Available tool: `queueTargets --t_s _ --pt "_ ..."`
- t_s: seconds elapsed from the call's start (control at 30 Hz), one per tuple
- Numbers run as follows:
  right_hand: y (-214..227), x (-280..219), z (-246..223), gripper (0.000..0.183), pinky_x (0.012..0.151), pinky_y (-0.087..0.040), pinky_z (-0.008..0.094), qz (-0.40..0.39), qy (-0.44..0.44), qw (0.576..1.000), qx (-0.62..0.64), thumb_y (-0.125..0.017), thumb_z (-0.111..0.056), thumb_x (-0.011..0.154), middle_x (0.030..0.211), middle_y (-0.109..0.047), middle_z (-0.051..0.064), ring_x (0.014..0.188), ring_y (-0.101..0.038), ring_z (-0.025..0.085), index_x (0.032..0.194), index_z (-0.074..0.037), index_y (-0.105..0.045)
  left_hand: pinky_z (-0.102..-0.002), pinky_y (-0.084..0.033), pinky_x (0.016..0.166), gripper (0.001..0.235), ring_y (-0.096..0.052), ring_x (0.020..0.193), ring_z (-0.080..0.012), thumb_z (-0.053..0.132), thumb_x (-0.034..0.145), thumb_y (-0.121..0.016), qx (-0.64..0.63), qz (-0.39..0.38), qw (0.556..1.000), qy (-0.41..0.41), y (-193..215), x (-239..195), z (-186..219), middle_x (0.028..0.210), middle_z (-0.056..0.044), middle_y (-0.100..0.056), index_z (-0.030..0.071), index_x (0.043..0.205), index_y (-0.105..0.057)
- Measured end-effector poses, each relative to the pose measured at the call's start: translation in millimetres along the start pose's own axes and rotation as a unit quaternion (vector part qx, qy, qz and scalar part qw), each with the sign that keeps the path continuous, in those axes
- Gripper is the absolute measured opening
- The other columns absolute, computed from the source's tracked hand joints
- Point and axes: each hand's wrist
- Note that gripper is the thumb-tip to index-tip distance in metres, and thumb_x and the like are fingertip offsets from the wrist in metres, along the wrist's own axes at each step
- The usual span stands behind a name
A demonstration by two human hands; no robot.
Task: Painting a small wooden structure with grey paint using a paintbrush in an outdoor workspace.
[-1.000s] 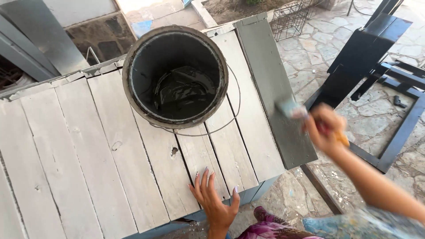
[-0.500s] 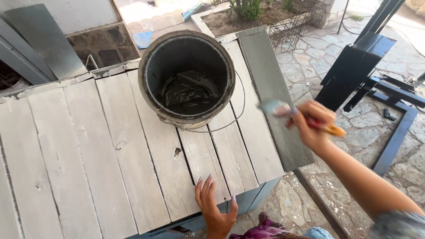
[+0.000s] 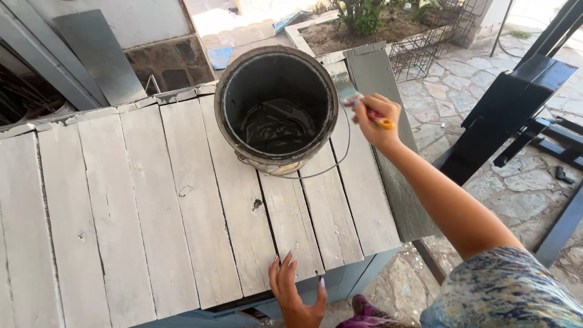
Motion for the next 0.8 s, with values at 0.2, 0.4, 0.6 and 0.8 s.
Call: queueTargets --t_s 0.2,0.4,0.6,0.8 --pt "16 35 12 0.024 0.039 -0.055 0.016 0.007 -0.049 0.990 0.130 -0.055 0.007 0.110 0.077 -0.075 0.020 0.059 -0.076 0.018 0.092 0.008 -0.071 -0.065 -0.033 0.118 0.065 -0.036 0.149 -0.0420 0.035 0.083 -0.071 0.020 -0.005 1.000 0.012 1 -9 -3 0.148 -0.012 -0.056 0.010 0.141 -0.053" --pt "-7 95 10 0.027 0.049 -0.064 0.024 -0.005 -0.151 0.948 0.279 -0.053 0.002 0.108 0.079 -0.075 0.019 0.058 -0.074 0.019 0.088 0.005 -0.071 -0.064 -0.032 0.119 0.067 -0.038 0.149 -0.0406 0.036 0.083 -0.073 0.044 0.011 0.999 0.022 3 -8 1 0.147 -0.011 -0.057 0.011 0.141 -0.052" --pt "-27 131 18 0.025 0.040 -0.062 0.024 0.012 -0.245 0.884 0.398 -0.057 0.001 0.096 0.066 -0.072 0.015 0.050 -0.073 0.019 0.073 0.001 -0.069 -0.057 -0.041 0.115 0.070 -0.040 0.148 -0.0401 0.034 0.079 -0.076 0.069 0.037 0.996 0.045 3 -19 -8 0.146 -0.009 -0.060 0.011 0.140 -0.054" --pt "-13 129 46 0.022 0.052 -0.068 0.028 -0.022 -0.194 0.908 0.370 -0.061 -0.003 0.100 0.074 -0.073 0.014 0.057 -0.074 0.023 0.082 0.004 -0.072 -0.053 -0.045 0.112 0.068 -0.042 0.147 -0.0379 0.037 0.077 -0.075 0.105 0.072 0.989 0.072 5 -26 -14 0.142 -0.009 -0.063 0.010 0.137 -0.058"
Point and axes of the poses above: each hand's wrist, its own x-axis towards the middle knuckle, its own y-axis out of the back of the hand, z = x × y
